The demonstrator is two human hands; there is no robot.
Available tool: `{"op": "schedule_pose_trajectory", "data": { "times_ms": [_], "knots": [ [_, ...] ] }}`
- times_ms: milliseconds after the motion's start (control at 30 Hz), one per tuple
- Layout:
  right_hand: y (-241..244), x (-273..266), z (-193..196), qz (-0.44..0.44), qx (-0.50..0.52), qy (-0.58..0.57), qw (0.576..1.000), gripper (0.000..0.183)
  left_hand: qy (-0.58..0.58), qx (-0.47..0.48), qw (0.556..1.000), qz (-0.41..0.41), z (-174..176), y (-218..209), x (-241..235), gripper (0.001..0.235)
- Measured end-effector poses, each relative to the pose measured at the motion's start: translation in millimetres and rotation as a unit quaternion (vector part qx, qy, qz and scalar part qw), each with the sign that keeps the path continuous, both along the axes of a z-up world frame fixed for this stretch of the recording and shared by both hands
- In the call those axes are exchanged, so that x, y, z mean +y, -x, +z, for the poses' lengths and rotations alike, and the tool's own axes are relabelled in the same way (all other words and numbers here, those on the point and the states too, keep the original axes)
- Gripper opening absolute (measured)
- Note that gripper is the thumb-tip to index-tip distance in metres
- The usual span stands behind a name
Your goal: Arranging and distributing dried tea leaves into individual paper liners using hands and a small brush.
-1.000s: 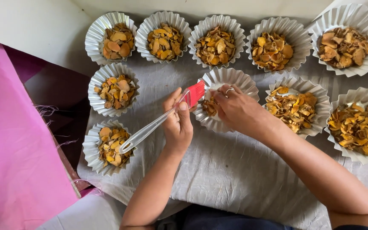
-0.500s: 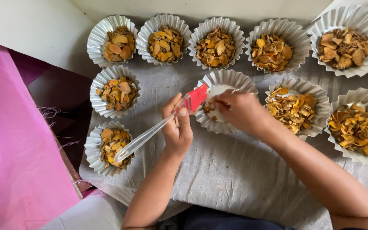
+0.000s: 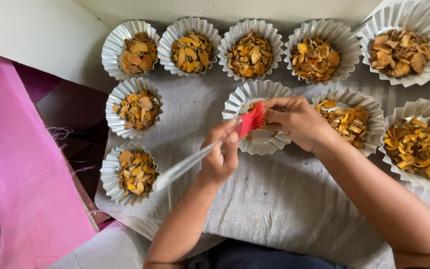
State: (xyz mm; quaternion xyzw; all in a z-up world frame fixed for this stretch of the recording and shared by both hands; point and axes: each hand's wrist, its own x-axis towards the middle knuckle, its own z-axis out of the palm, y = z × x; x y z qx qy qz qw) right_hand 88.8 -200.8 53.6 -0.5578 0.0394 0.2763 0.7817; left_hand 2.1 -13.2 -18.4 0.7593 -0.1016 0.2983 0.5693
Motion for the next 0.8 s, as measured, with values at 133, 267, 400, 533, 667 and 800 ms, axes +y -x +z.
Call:
{"op": "schedule_pose_trajectory", "data": {
  "times_ms": [133,267,400,533,667,800],
  "knots": [
    [2,-16,36,0.004,-0.017,0.021,1.000,0.022,0.030,-0.023,0.999,0.033,7,-2,15,0.030],
    [9,-63,80,0.086,-0.212,0.265,0.937,0.027,0.013,-0.010,1.000,0.020,19,1,18,0.034],
    [23,-113,76,0.142,-0.303,0.527,0.781,0.029,-0.005,0.020,1.000,-0.005,24,1,15,0.037],
    [31,-113,63,0.172,-0.359,0.585,0.707,0.038,-0.017,0.042,0.999,0.000,28,0,11,0.039],
    [31,-76,81,0.144,-0.411,0.555,0.709,0.038,-0.021,0.055,0.998,0.002,32,0,11,0.041],
    [20,-43,19,0.185,-0.488,0.589,0.617,0.024,0.003,0.053,0.998,0.039,32,-6,14,0.036]
  ]
}}
